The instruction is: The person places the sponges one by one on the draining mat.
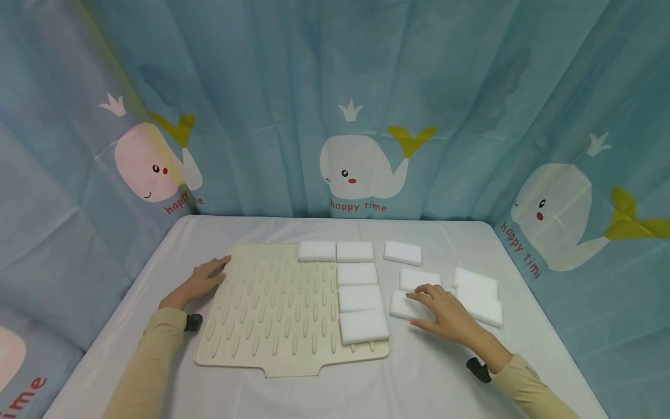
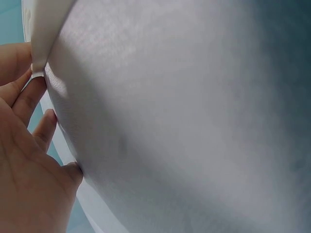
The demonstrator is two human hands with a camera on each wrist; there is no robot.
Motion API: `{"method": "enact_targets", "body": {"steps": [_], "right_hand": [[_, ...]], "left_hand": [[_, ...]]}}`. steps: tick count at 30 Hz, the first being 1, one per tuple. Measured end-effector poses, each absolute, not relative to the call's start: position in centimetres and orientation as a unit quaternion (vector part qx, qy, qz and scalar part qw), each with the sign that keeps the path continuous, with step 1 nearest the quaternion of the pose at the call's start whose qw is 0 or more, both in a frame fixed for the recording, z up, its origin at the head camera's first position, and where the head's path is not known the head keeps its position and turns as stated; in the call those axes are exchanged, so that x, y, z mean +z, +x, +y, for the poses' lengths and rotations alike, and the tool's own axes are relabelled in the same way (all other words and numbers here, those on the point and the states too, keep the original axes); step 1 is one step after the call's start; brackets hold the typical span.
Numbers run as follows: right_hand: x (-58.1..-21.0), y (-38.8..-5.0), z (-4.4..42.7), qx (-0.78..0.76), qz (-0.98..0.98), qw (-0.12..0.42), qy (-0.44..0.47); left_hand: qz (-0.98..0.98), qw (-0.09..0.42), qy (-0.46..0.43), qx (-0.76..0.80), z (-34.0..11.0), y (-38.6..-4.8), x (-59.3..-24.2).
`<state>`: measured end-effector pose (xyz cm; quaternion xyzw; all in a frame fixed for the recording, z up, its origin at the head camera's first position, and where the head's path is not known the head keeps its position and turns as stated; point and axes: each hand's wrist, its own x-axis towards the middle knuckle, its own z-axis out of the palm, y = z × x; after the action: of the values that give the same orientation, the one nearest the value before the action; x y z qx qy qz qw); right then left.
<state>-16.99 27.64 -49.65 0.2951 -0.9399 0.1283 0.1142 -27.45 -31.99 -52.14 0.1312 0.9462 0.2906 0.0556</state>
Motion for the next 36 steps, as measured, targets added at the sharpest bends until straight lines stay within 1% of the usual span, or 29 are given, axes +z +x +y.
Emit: {"method": "enact_targets", "body": {"steps": [9,17,24,36], "right_hand": [[-50.1,-17.2,27.9,0.162,-0.934,0.09,0.306],[-50.5,-17.5,28.0,0.17,-0.931,0.088,0.312],[-50.5,-17.6,28.2,0.182,-0.93,0.073,0.312],[-49.1,-17.9,28.4,0.205,-0.92,0.093,0.321]], "left_hand": [[0.946,0.056,0.129,0.292,-32.1,-27.7,-52.6],[0.943,0.055,0.136,0.298,-32.3,-27.7,-52.6],[0.94,0.061,0.136,0.307,-32.4,-27.6,-52.4],[0.938,0.066,0.143,0.309,-32.3,-27.5,-52.3]]}}
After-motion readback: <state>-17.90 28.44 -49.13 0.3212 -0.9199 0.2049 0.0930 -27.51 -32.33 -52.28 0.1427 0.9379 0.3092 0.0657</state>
